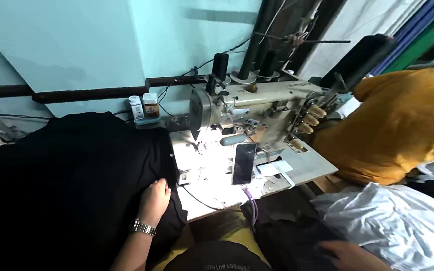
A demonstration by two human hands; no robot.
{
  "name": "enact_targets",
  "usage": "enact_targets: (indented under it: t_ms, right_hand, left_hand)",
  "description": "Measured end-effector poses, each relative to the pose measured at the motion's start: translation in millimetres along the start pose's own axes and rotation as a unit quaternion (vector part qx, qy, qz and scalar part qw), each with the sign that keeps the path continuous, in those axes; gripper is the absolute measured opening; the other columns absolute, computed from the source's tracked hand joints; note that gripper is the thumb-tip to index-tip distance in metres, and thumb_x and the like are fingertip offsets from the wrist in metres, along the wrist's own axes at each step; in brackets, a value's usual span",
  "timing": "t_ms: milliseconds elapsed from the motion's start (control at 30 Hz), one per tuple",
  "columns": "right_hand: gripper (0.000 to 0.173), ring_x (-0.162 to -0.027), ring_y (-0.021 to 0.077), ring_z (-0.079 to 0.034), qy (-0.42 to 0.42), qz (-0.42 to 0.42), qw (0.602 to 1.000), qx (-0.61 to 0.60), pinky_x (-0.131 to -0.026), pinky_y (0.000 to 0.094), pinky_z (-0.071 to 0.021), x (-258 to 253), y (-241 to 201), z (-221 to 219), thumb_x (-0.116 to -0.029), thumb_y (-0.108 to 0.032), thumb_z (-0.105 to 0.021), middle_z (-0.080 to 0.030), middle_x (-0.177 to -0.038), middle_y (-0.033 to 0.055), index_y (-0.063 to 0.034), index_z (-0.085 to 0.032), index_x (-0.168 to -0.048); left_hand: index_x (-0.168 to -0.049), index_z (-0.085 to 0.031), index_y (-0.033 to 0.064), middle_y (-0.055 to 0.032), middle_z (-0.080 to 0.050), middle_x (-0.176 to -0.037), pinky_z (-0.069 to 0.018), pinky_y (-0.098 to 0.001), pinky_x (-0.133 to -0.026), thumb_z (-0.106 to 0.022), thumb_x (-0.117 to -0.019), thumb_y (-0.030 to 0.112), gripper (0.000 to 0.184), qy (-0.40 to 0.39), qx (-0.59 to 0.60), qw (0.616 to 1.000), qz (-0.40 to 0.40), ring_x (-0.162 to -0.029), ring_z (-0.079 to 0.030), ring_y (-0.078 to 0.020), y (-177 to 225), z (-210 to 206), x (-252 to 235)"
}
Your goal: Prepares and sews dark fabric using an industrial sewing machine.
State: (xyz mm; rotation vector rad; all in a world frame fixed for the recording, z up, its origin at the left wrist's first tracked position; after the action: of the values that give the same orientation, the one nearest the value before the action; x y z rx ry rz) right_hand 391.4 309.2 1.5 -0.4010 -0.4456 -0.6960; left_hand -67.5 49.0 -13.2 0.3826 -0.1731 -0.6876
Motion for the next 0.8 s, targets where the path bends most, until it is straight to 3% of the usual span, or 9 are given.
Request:
enact_targets:
  t_ms: [100,200,267,333,433,533,600,667,800]
  right_hand:
    - [0.024,-0.107,0.0356,-0.071,0.018,0.164,0.986,-0.027,-0.096,0.0601,-0.0527,-64,-90,28,-0.1037,-0.019,-0.058,-0.075,-0.111,0.0155,-0.0112,-0.075,-0.119]
    - [0.023,-0.098,0.0307,-0.072,0.085,0.28,0.956,-0.035,-0.088,0.0564,-0.0555,-111,-169,45,-0.1037,-0.021,-0.056,-0.075,-0.101,0.0117,-0.0129,-0.074,-0.113]
    - [0.024,-0.098,0.0304,-0.072,0.117,0.311,0.941,-0.065,-0.089,0.0553,-0.0554,-142,-209,46,-0.1038,-0.021,-0.054,-0.075,-0.1,0.0121,-0.0122,-0.074,-0.114]
    - [0.031,-0.109,0.0308,-0.071,0.112,0.286,0.946,-0.107,-0.096,0.0554,-0.0529,-169,-237,35,-0.1023,-0.016,-0.054,-0.075,-0.114,0.012,-0.0149,-0.072,-0.127]
    - [0.039,-0.118,0.0288,-0.068,0.135,0.248,0.952,-0.117,-0.098,0.0552,-0.053,-195,-251,-1,-0.1008,-0.017,-0.054,-0.072,-0.127,0.0058,-0.0229,-0.067,-0.137]
    - [0.04,-0.113,0.0327,-0.07,0.15,0.26,0.947,-0.112,-0.091,0.0608,-0.0544,-201,-247,-13,-0.0982,-0.019,-0.059,-0.074,-0.124,0.007,-0.0243,-0.068,-0.137]
    - [0.038,-0.111,0.0296,-0.071,0.164,0.272,0.939,-0.133,-0.09,0.059,-0.0557,-205,-243,-12,-0.0963,-0.016,-0.058,-0.075,-0.12,0.0051,-0.0243,-0.072,-0.131]
    - [0.036,-0.106,0.0292,-0.073,0.197,0.284,0.927,-0.145,-0.086,0.0592,-0.0569,-206,-242,-12,-0.0942,-0.014,-0.059,-0.076,-0.116,0.005,-0.023,-0.074,-0.126]
    - [0.035,-0.101,0.0318,-0.074,0.232,0.296,0.915,-0.145,-0.08,0.0614,-0.0576,-202,-242,-14,-0.0916,-0.011,-0.062,-0.077,-0.112,0.0069,-0.0207,-0.076,-0.123]
  left_hand:
    - [-0.101,-0.072,0.0005,-0.0158,-0.072,-0.093,-0.0563,-0.0525,-0.085,-0.066,-0.0967,0.02,0.021,0.026,0.025,0.999,-0.019,-0.091,-0.071,-0.0314,-5,1,1]
    - [-0.109,-0.07,0.0005,-0.0157,-0.071,-0.09,-0.0566,-0.0549,-0.082,-0.072,-0.0929,0.044,0.047,0.036,0.02,0.999,-0.003,-0.086,-0.07,-0.0318,-5,0,3]
    - [-0.113,-0.069,0.0007,-0.017,-0.071,-0.096,-0.056,-0.0556,-0.083,-0.076,-0.0869,0.051,0.057,0.022,-0.021,0.999,0.022,-0.09,-0.07,-0.0336,3,0,5]
    - [-0.118,-0.068,0.0013,-0.0184,-0.071,-0.11,-0.0556,-0.0544,-0.089,-0.075,-0.0898,0.043,0.051,-0.013,-0.063,0.997,0.037,-0.101,-0.07,-0.0342,10,0,5]
    - [-0.101,-0.072,0.0021,-0.0164,-0.072,-0.101,-0.0565,-0.0515,-0.085,-0.066,-0.0927,0.021,0.021,0.003,-0.064,0.998,0.013,-0.097,-0.071,-0.032,10,-4,5]
    - [-0.094,-0.073,0.0033,-0.0131,-0.071,-0.092,-0.0572,-0.0488,-0.081,-0.063,-0.0936,0.017,0.017,0.03,-0.014,0.999,-0.003,-0.089,-0.071,-0.0283,3,-5,5]
    - [-0.099,-0.071,0.0026,-0.0128,-0.07,-0.093,-0.0577,-0.0459,-0.081,-0.065,-0.0941,0.017,0.017,0.064,0.032,0.997,-0.007,-0.086,-0.069,-0.0263,-2,-3,5]
    - [-0.113,-0.069,0.002,-0.0151,-0.07,-0.104,-0.0587,-0.0438,-0.083,-0.068,-0.0943,0.019,0.026,0.08,0.061,0.995,-0.005,-0.088,-0.07,-0.0259,-4,-1,3]
    - [-0.123,-0.067,0.0027,-0.0169,-0.069,-0.113,-0.0573,-0.0462,-0.088,-0.072,-0.0944,0.034,0.043,0.018,0.018,0.999,0.044,-0.095,-0.07,-0.0286,5,0,-2]
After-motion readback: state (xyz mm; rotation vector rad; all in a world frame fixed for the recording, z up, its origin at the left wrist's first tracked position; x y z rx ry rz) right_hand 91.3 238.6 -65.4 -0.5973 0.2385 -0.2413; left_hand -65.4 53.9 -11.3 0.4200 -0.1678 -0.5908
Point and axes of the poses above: each hand's wrist, its own x-axis away from the middle knuckle, its own z-axis out of the back of the hand, y = z × x, the point moved 3 cm from there along -x, towards the middle knuckle
